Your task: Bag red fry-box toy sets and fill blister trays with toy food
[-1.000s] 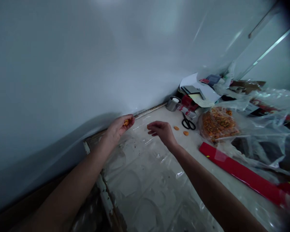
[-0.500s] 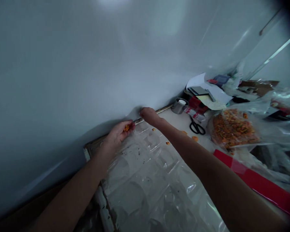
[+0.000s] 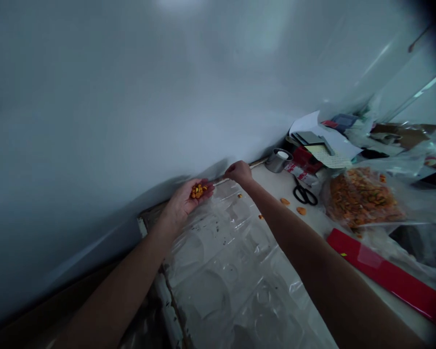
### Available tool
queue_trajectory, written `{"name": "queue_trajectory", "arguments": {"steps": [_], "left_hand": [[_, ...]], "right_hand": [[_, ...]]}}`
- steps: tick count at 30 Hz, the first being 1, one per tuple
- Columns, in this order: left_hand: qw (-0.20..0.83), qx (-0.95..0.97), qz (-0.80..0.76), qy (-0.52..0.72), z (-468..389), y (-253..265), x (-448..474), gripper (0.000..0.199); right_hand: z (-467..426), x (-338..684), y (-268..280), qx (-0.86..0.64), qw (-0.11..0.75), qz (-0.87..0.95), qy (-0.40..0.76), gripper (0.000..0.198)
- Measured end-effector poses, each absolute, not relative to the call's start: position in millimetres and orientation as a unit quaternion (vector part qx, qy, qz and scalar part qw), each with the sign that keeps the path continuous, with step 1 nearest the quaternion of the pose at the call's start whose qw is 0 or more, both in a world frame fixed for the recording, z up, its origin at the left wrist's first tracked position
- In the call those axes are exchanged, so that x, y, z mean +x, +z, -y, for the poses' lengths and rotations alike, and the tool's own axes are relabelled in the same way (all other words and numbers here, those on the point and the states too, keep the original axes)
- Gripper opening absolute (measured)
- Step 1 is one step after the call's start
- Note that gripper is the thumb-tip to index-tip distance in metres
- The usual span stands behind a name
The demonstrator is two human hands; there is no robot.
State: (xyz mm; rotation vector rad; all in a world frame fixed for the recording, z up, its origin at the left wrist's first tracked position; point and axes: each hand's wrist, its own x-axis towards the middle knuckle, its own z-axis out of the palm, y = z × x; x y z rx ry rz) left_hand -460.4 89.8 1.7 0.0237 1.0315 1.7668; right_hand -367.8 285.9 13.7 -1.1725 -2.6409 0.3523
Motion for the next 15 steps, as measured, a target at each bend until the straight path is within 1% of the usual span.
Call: {"name": "queue_trajectory", "arguments": {"steps": [2, 5, 7, 8, 10, 13, 15], "left_hand": [[0.524, 0.022, -0.415, 0.744, -81, 1, -459, 0.013], [0.517, 0.025, -0.409, 0.751, -68, 2, -455, 0.012], [0.510, 0.013, -0.419, 0.752, -59, 6, -453, 0.012], [0.506, 0.007, -0.424, 0.751, -55, 10, -454, 0.013], [0.504, -0.003, -0.433, 0.747, -44, 20, -459, 0.014], [0.500, -0.006, -0.435, 0.749, -19, 35, -474, 0.016], [0.476, -0.015, -0.434, 0.765, 5, 42, -484, 0.014]], "right_hand": [[-262, -356, 17, -0.360, 0.160, 0.910, 0.130, 0.023], [-216, -343, 21, -0.179, 0.222, 0.942, 0.177, 0.021], [-186, -342, 23, -0.072, 0.219, 0.954, 0.192, 0.020], [-174, -345, 25, -0.054, 0.208, 0.958, 0.189, 0.022], [-158, -355, 31, -0.071, 0.198, 0.955, 0.209, 0.022], [-152, -373, 48, -0.151, 0.218, 0.901, 0.344, 0.016], [-156, -381, 59, -0.203, 0.246, 0.849, 0.422, 0.018]]}}
